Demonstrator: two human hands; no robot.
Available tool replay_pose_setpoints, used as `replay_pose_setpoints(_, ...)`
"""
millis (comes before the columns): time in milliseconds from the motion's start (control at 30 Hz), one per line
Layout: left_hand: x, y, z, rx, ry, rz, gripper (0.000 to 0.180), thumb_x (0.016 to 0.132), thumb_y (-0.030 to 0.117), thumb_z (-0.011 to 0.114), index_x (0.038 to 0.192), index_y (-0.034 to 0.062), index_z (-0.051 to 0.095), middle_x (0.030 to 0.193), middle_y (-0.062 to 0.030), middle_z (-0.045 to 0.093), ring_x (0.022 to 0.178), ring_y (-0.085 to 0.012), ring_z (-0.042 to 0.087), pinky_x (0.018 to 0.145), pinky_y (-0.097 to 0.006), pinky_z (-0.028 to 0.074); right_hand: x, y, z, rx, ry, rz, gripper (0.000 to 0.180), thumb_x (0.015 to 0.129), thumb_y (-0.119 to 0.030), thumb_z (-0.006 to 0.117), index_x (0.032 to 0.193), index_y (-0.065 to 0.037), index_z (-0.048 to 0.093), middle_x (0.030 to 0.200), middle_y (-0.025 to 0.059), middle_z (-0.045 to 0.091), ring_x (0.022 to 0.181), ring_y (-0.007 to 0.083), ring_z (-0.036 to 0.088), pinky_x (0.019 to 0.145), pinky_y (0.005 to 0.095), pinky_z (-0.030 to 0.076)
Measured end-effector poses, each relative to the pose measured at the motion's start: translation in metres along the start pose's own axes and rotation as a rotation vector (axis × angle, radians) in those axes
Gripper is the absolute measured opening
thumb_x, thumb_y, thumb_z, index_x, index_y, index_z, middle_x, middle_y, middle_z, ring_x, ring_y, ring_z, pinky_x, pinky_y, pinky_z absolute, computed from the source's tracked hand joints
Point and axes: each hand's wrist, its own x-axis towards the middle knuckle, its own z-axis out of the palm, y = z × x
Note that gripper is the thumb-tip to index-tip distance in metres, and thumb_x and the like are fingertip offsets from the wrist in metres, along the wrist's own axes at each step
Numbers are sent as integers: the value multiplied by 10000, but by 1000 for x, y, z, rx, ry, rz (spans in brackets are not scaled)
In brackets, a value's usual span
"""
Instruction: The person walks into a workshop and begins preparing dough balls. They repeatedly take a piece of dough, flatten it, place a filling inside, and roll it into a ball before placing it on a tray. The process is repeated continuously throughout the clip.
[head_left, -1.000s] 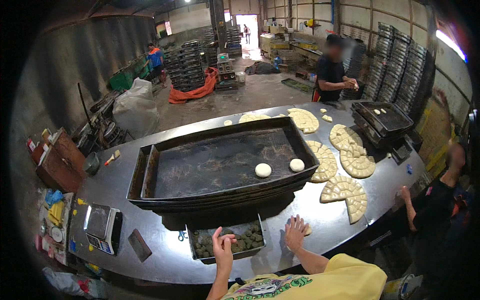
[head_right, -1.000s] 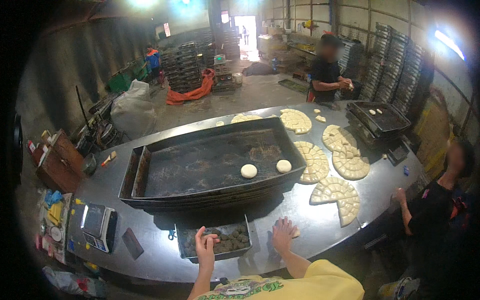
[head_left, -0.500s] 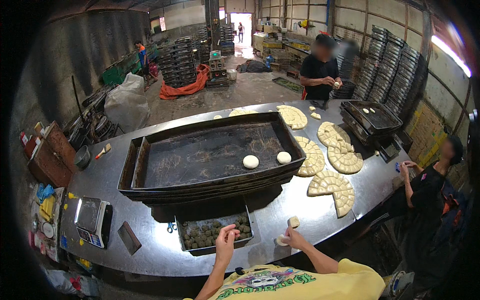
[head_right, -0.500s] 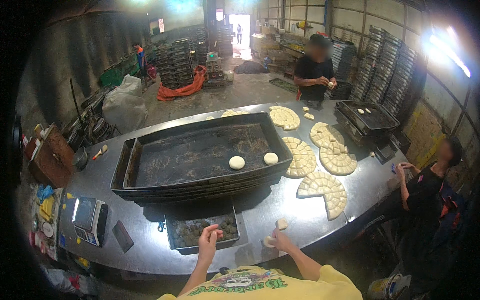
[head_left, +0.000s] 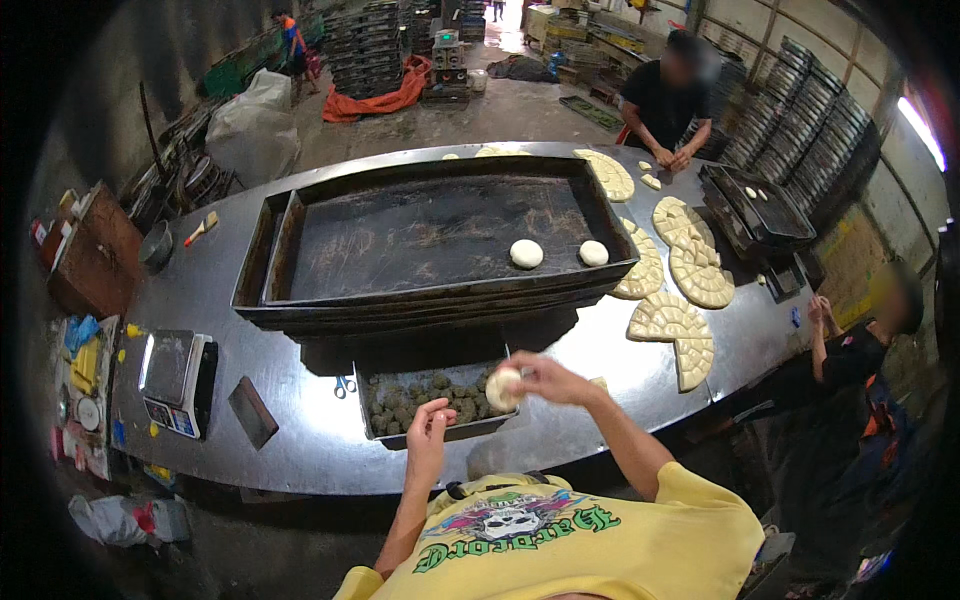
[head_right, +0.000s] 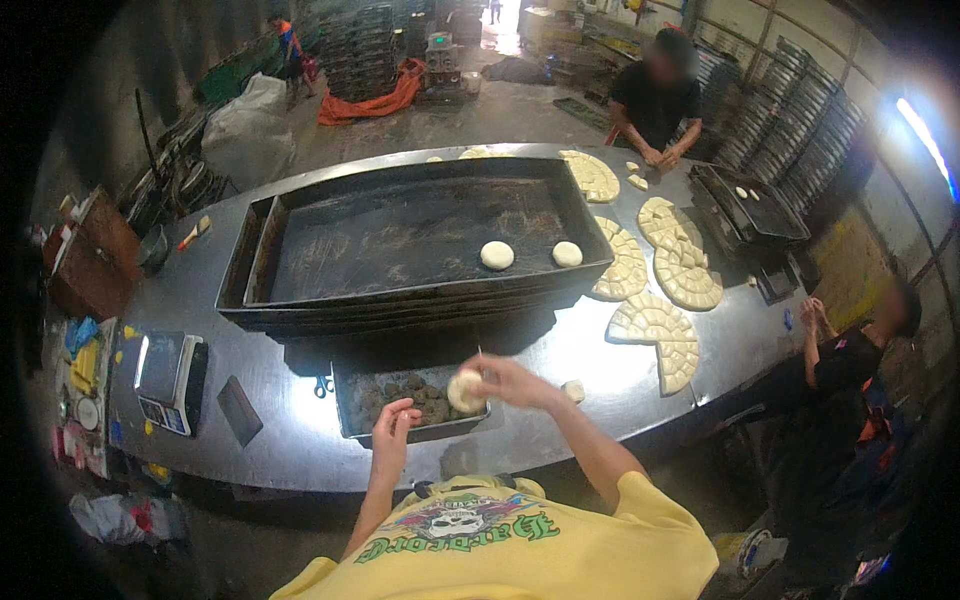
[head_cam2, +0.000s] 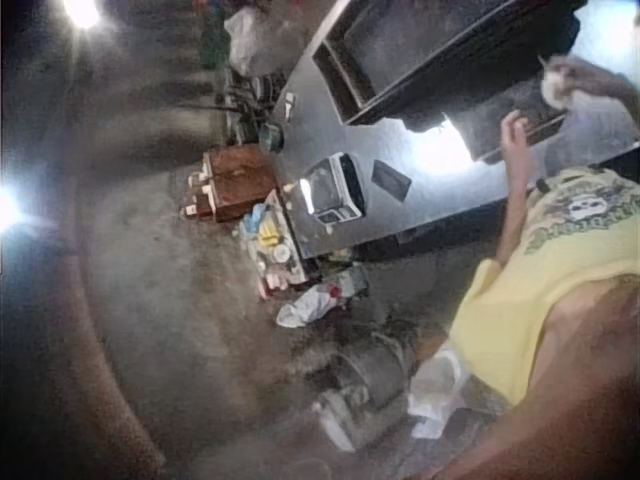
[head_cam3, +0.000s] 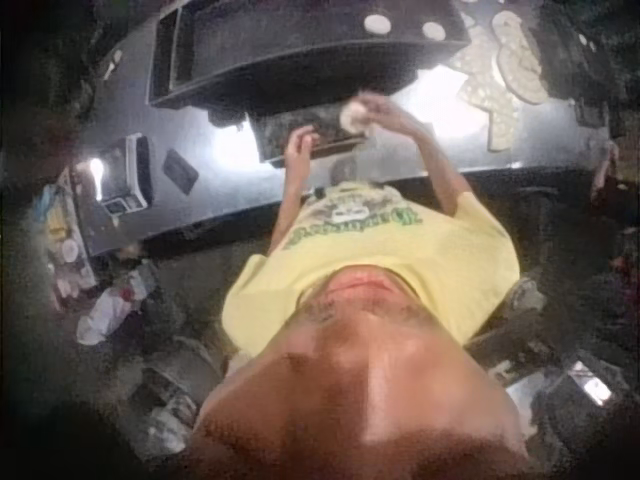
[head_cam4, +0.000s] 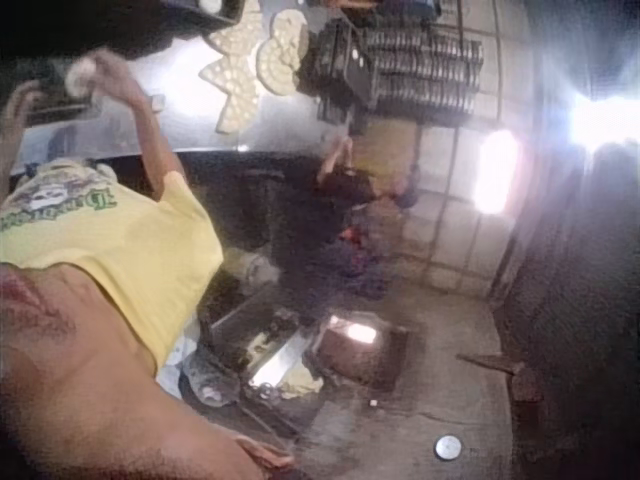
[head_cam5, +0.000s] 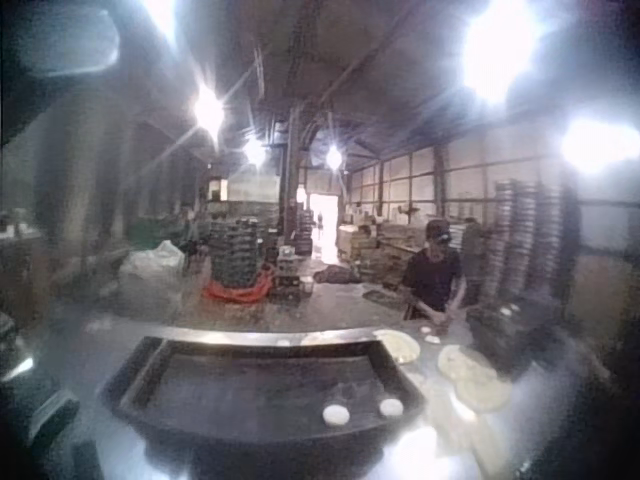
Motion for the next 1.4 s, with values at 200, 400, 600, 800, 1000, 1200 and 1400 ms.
replay_pose_setpoints(200, 12, 0, -37, 5, 15, -24, 258, 1013, 143, 478, 1193, -11, 582, 998, -99, 672, 910, -150, 624, 850, -291, 496, 120, -85, -45, -148, 698, -338, 320, 917, -119, 659, 1203, -59, 529, 1124, 100, 589, 1054, 203, 582, 927, 349, 461)
replay_pose_setpoints(400, 41, -8, -64, 16, 6, 14, 255, 1012, 137, 480, 1189, -15, 581, 978, -97, 676, 897, -149, 632, 837, -287, 509, 187, -32, 4, -969, 444, -23, 351, 935, -271, 611, 1216, -67, 556, 1315, 149, 531, 1223, 365, 494, 1098, 591, 241)
replay_pose_setpoints(600, 67, -21, -82, -59, 61, -18, 238, 1009, 143, 488, 1158, -11, 591, 969, -95, 676, 863, -139, 627, 822, -278, 508, 84, 5, -4, -733, 1005, -164, 392, 892, -120, 640, 1271, -87, 549, 1311, 154, 538, 1242, 347, 465, 1079, 472, 303)
replay_pose_setpoints(800, 81, -14, -72, -38, 1, -13, 239, 1011, 154, 489, 1169, 4, 588, 989, -97, 678, 874, -137, 628, 839, -276, 504, -85, 191, 22, -740, 680, 959, 449, 871, -162, 646, 1280, -38, 510, 1334, 198, 467, 1233, 425, 429, 1001, 625, 329)
replay_pose_setpoints(1000, 74, -11, -14, -20, -243, -81, 270, 1013, 170, 485, 1223, 16, 558, 1037, -113, 679, 930, -160, 639, 858, -300, 503, -127, 206, 44, -342, 984, 788, 462, 851, -165, 715, 1244, -64, 492, 1113, 155, 593, 998, 306, 601, 808, 446, 517)
replay_pose_setpoints(1200, 40, -33, 31, 11, -217, -160, 483, 1011, 307, 517, 1318, -61, 460, 1099, -139, 663, 1031, -213, 641, 891, -356, 497, -35, 103, 82, 661, 533, 360, 426, 953, -204, 621, 1321, -55, 466, 1144, 102, 602, 967, 178, 617, 790, 313, 531)
replay_pose_setpoints(1400, 6, -43, -2, -52, 19, -300, 456, 1015, 377, 495, 1172, -42, 583, 1068, -114, 645, 942, -199, 612, 837, -333, 482, 40, 42, 147, 334, 59, 110, 500, 970, -295, 580, 1388, -55, 443, 1328, 130, 499, 1167, 252, 544, 972, 401, 457)
